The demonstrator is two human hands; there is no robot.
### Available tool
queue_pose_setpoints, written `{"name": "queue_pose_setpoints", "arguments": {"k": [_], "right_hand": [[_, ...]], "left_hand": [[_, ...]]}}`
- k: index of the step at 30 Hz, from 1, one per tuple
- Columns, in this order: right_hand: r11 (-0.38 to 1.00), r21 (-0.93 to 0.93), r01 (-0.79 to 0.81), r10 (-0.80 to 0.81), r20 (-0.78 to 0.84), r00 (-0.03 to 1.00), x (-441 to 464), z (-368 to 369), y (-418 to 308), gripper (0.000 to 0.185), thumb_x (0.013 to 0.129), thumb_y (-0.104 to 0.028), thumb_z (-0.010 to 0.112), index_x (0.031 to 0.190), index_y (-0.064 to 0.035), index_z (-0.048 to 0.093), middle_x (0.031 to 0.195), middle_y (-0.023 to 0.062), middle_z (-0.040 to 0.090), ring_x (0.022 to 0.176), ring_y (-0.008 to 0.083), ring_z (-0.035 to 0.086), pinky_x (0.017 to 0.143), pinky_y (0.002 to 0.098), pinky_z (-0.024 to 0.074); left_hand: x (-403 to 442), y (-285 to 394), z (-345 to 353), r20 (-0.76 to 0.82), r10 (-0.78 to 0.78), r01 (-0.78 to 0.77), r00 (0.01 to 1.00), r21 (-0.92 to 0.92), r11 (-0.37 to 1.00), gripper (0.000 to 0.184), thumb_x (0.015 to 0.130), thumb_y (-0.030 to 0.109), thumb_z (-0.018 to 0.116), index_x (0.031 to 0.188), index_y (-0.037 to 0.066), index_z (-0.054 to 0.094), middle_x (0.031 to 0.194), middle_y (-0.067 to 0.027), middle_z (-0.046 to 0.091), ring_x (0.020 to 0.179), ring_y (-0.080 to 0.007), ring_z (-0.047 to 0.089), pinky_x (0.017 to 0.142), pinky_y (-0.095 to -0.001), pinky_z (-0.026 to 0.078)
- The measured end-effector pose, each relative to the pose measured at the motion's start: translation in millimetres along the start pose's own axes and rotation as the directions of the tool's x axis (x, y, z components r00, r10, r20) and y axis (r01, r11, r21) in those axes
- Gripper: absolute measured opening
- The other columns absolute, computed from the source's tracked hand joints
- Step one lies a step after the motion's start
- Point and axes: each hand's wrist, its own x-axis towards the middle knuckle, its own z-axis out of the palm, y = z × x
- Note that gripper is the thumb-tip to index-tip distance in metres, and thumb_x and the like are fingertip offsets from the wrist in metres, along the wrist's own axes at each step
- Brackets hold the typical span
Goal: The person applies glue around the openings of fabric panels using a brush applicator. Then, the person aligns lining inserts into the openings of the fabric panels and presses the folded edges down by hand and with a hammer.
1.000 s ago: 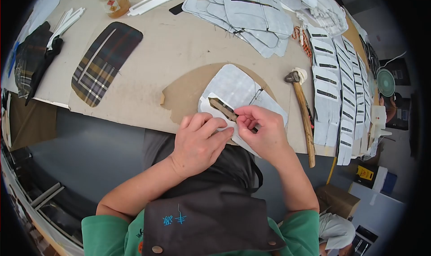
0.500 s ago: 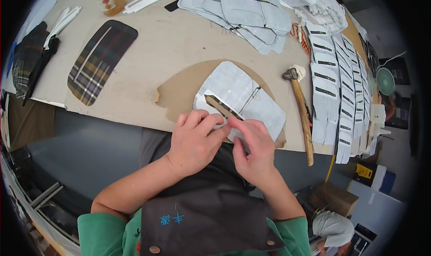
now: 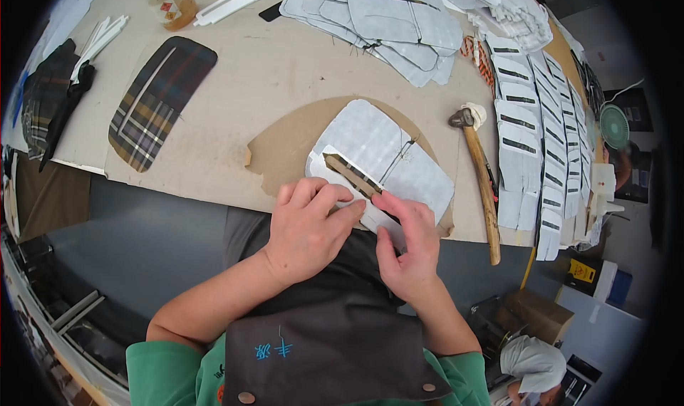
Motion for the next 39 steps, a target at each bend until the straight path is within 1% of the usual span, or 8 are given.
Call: {"name": "queue_pose_setpoints", "arguments": {"k": [5,9,11,19,28,30,37,39], "right_hand": [[0.973,-0.215,0.083,-0.068,0.073,0.995,-4.6,1.0,-11.7,0.062,0.075,0.008,0.064,0.136,-0.0033,0.057,0.115,0.0101,0.069,0.102,0.0292,0.061,0.092,0.0409,0.0451],[0.975,-0.184,0.126,-0.094,0.172,0.981,2.7,-15.3,-4.4,0.061,0.077,0.008,0.064,0.136,-0.0028,0.056,0.115,0.0111,0.068,0.103,0.0305,0.061,0.090,0.0401,0.0469],[0.984,0.171,-0.049,0.034,0.088,0.996,9.5,-20.0,6.5,0.058,0.080,0.010,0.061,0.137,-0.0014,0.055,0.116,0.0123,0.068,0.104,0.0295,0.062,0.088,0.0375,0.0499],[0.937,0.275,-0.216,0.217,0.025,0.976,6.3,-11.1,9.5,0.051,0.081,0.010,0.068,0.130,-0.0015,0.057,0.101,0.0101,0.069,0.090,0.0222,0.068,0.080,0.0343,0.0547],[0.999,-0.010,0.035,-0.035,0.040,0.999,20.8,-16.3,14.2,0.033,0.079,0.002,0.074,0.110,-0.0033,0.065,0.091,0.0073,0.069,0.079,0.0259,0.067,0.068,0.0366,0.0548],[0.953,-0.213,0.215,-0.191,0.126,0.973,26.4,-19.4,13.0,0.025,0.079,-0.004,0.074,0.103,-0.0045,0.065,0.085,0.0066,0.067,0.075,0.0263,0.065,0.064,0.0367,0.0533],[0.874,-0.360,0.326,-0.281,0.174,0.944,46.3,-23.2,25.1,0.019,0.082,-0.004,0.073,0.099,-0.0040,0.066,0.077,0.0068,0.066,0.070,0.0228,0.066,0.060,0.0336,0.0533],[0.997,-0.078,0.015,-0.016,-0.017,1.000,51.7,-29.0,30.6,0.019,0.082,-0.002,0.073,0.099,-0.0045,0.069,0.080,0.0081,0.069,0.071,0.0234,0.068,0.061,0.0338,0.0551]], "left_hand": [[-1.6,-0.9,0.1,0.033,-0.009,0.008,0.999,0.005,1.000,0.027,0.076,0.016,0.078,0.103,0.019,0.076,0.103,0.0059,0.061,0.097,-0.0186,0.055,0.081,-0.0344,0.038],[-2.5,-1.0,1.8,0.021,-0.011,0.011,1.000,-0.007,1.000,0.029,0.075,0.015,0.079,0.104,0.020,0.077,0.103,0.0062,0.063,0.097,-0.0204,0.056,0.081,-0.0356,0.039],[-0.1,-0.8,0.9,0.004,-0.003,0.003,1.000,-0.016,1.000,0.027,0.076,0.015,0.079,0.102,0.018,0.076,0.102,0.0061,0.062,0.095,-0.0189,0.056,0.080,-0.0346,0.040],[-1.3,0.4,0.9,0.012,-0.030,0.030,0.999,-0.045,0.999,0.028,0.074,0.015,0.082,0.102,0.018,0.077,0.102,0.0056,0.066,0.095,-0.0216,0.056,0.081,-0.0359,0.040],[-0.3,-0.8,2.0,0.006,-0.015,0.015,1.000,-0.004,1.000,0.025,0.077,0.022,0.081,0.101,0.019,0.076,0.101,0.0056,0.062,0.098,-0.0202,0.056,0.080,-0.0352,0.039],[-0.3,0.8,2.0,0.002,0.008,-0.008,1.000,0.019,1.000,0.025,0.078,0.023,0.080,0.102,0.020,0.077,0.101,0.0049,0.062,0.098,-0.0205,0.056,0.080,-0.0353,0.039],[-1.0,6.0,3.2,-0.012,-0.021,0.021,1.000,0.025,0.999,0.020,0.080,0.022,0.079,0.100,0.020,0.076,0.099,0.0038,0.060,0.096,-0.0204,0.055,0.081,-0.0355,0.038],[0.1,5.8,1.9,-0.018,-0.032,0.031,0.999,-0.005,0.999,0.020,0.079,0.019,0.080,0.099,0.019,0.078,0.099,0.0025,0.062,0.094,-0.0213,0.055,0.081,-0.0368,0.036]]}}
